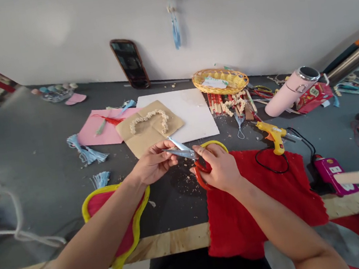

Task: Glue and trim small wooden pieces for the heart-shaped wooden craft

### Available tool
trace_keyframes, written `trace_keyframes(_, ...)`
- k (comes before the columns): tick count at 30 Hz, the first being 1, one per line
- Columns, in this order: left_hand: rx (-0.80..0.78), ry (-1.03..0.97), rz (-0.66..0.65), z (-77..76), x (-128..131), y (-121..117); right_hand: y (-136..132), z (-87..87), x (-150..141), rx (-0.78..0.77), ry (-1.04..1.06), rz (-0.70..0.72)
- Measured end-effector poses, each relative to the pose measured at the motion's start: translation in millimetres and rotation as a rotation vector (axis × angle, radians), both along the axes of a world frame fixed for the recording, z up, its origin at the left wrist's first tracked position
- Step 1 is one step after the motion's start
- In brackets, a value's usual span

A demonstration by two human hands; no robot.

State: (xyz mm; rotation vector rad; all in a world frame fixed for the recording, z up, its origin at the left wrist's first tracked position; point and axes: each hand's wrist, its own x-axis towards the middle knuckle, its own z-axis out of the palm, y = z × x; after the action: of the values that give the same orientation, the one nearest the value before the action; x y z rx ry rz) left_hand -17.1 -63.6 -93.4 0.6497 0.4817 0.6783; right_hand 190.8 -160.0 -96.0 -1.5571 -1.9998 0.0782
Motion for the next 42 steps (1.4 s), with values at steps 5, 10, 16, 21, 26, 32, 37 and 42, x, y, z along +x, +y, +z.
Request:
trace_keyframes(5,-0.018,-0.024,0.025,0.7,0.0,0.4,-0.2,-1.4,-1.1,-0.016,0.005,-0.006)
trace_keyframes(10,-0.005,-0.009,0.043,2.1,0.7,0.5,1.8,-3.9,1.8,-0.108,0.178,-0.044)
trace_keyframes(16,-0.002,-0.020,0.045,2.9,0.3,0.3,1.8,-6.0,2.8,-0.102,0.184,-0.024)
trace_keyframes(21,0.003,-0.020,0.054,1.8,-0.1,0.5,1.1,-5.3,0.9,-0.065,0.092,-0.030)
trace_keyframes(26,0.008,-0.009,0.038,-0.2,1.8,0.4,0.0,-2.1,-2.2,-0.017,-0.012,-0.021)
trace_keyframes(32,0.033,0.030,0.016,-1.3,3.4,-1.0,0.2,0.3,-3.3,-0.026,-0.049,-0.039)
trace_keyframes(37,0.010,0.059,0.006,1.2,4.4,-1.9,0.5,1.2,-4.8,-0.018,-0.049,-0.031)
trace_keyframes(42,0.019,0.063,-0.013,3.2,5.0,-2.8,1.3,1.7,-5.5,-0.011,-0.047,-0.021)
